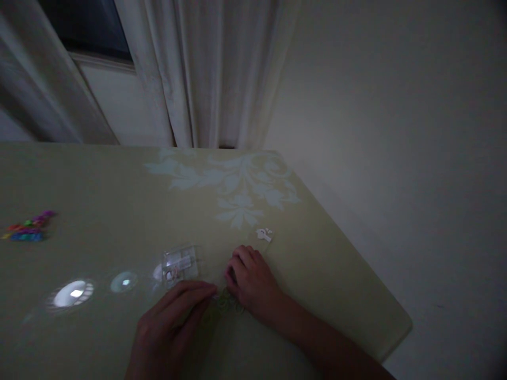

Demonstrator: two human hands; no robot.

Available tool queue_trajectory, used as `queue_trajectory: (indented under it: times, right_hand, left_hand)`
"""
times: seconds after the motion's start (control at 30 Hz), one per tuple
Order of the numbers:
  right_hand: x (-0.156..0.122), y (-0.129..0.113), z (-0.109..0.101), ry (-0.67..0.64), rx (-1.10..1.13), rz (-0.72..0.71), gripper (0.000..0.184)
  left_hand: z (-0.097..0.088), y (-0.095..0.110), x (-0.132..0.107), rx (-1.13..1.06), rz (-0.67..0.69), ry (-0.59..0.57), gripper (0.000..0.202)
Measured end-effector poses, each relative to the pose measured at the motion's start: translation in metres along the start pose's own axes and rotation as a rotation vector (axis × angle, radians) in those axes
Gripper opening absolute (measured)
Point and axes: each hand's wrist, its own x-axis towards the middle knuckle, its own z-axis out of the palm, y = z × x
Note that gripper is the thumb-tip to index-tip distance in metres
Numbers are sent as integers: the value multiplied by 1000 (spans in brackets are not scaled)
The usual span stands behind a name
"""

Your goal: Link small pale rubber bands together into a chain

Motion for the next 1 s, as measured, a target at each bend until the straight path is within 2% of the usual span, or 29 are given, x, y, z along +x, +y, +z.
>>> queue_trajectory:
  times: [0.1,0.17,0.27,0.37,0.5,0.57,0.7,0.8,0.93,1.0]
  right_hand:
    - [-4,-5,-17,-16,385,-39,4]
    - [-6,-11,-27,-73,625,-68,9]
    - [-9,-17,-35,-129,800,-52,15]
    - [-7,-11,-36,-50,866,18,20]
    - [-1,17,-44,150,661,109,10]
    - [-1,32,-52,89,529,106,3]
    - [-4,45,-60,-180,398,71,2]
    - [-5,41,-56,-217,335,41,5]
    - [-6,36,-50,-242,243,76,8]
    - [-6,36,-50,-220,227,79,7]
  left_hand:
    - [-1,1,2,-11,-13,3,14]
    - [-1,3,3,-26,-15,-2,16]
    - [0,4,3,-59,7,-23,14]
    - [0,4,1,-44,-33,-19,12]
    - [-1,5,-2,-18,-132,20,14]
    - [-1,6,-2,-29,-136,10,14]
    - [0,7,-1,-51,-162,-3,13]
    - [-1,7,0,-52,-155,0,13]
    - [-3,7,1,-46,-112,-11,11]
    - [-4,6,1,-41,-89,-20,11]
